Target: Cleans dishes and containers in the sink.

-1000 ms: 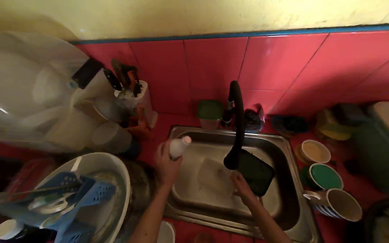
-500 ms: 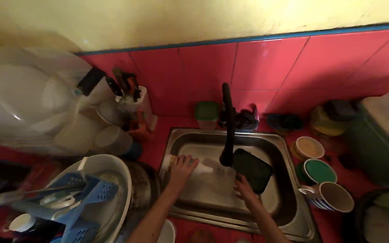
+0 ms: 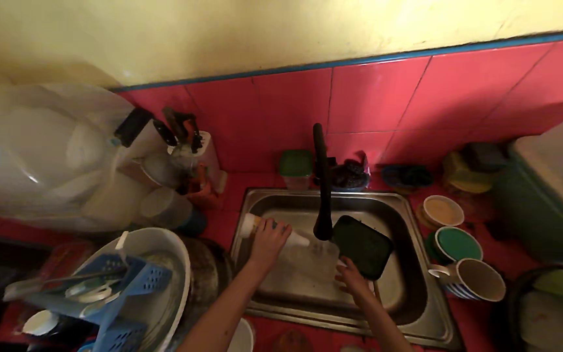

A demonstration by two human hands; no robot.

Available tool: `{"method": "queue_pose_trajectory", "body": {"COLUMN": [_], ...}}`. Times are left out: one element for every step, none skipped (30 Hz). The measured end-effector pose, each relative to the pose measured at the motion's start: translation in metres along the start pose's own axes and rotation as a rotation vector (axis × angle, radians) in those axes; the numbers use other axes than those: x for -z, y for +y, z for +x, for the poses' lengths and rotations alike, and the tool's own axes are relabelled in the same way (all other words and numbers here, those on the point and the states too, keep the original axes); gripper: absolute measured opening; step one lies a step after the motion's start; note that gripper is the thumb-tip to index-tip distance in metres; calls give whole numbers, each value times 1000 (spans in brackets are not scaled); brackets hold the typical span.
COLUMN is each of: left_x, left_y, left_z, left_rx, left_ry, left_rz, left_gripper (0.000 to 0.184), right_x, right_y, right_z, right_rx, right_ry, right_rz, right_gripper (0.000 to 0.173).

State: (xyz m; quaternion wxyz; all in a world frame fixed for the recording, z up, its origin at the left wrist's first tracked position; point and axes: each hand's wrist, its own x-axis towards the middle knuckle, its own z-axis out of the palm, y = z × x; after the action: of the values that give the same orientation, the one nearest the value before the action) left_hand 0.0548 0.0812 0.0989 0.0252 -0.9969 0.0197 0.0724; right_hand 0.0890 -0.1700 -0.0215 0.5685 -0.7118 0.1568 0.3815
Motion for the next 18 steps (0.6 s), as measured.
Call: {"method": "queue_pose_trajectory", "body": {"left_x": [2, 3, 3, 3, 3, 4, 4, 5, 4, 3, 3, 4, 4, 4, 6, 8, 10, 10], "left_y": [0, 0, 0, 0, 1, 1, 2, 2, 2, 2, 2, 2, 2, 2, 2, 2, 2, 2], "left_z": [0, 0, 0, 0, -1, -2, -3, -4, -6, -6, -7, -7, -8, -8, -8, -9, -9, -10], "left_rx": [1, -1, -8, -11, -14, -18, -24, -30, -38, -47, -49, -53, -55, -53, -47, -39, -32, -26], "left_ry": [-7, 3, 30, 46, 66, 84, 113, 148, 190, 241, 268, 294, 320, 328, 314, 290, 272, 267], "left_rz": [-5, -14, -26, -29, -22, -13, -2, 8, 22, 36, 46, 58, 72, 79, 75, 68, 65, 68], "left_gripper": [62, 61, 61, 60, 59, 58, 56, 55, 54, 52, 51, 49, 48, 47, 47, 48, 49, 50], "right_x": [0, -1, -1, -1, -2, -2, -3, -4, -5, -5, -5, -6, -6, -7, -8, -8, -9, -10], "right_y": [0, 0, 1, 0, 1, 1, 2, 3, 3, 4, 5, 5, 5, 5, 6, 7, 8, 8], "right_z": [-1, -2, -2, -3, -2, -2, -2, -2, -1, -1, -1, -1, -1, 0, 0, 0, 1, 1], "right_rx": [0, 1, 5, 5, 4, 2, 1, 1, 2, 2, 3, 2, -2, -6, -8, -5, 0, 3], "right_ry": [-1, -1, -2, -3, -4, -3, 0, 4, 7, 5, 2, 0, -2, -1, -2, -4, -4, -8], "right_rz": [2, 3, 2, 2, 3, 2, 3, 3, 1, -2, -6, -11, -16, -20, -21, -23, -26, -32], "right_gripper": [51, 51, 51, 51, 51, 51, 51, 51, 50, 50, 50, 51, 51, 50, 50, 50, 50, 50]}}
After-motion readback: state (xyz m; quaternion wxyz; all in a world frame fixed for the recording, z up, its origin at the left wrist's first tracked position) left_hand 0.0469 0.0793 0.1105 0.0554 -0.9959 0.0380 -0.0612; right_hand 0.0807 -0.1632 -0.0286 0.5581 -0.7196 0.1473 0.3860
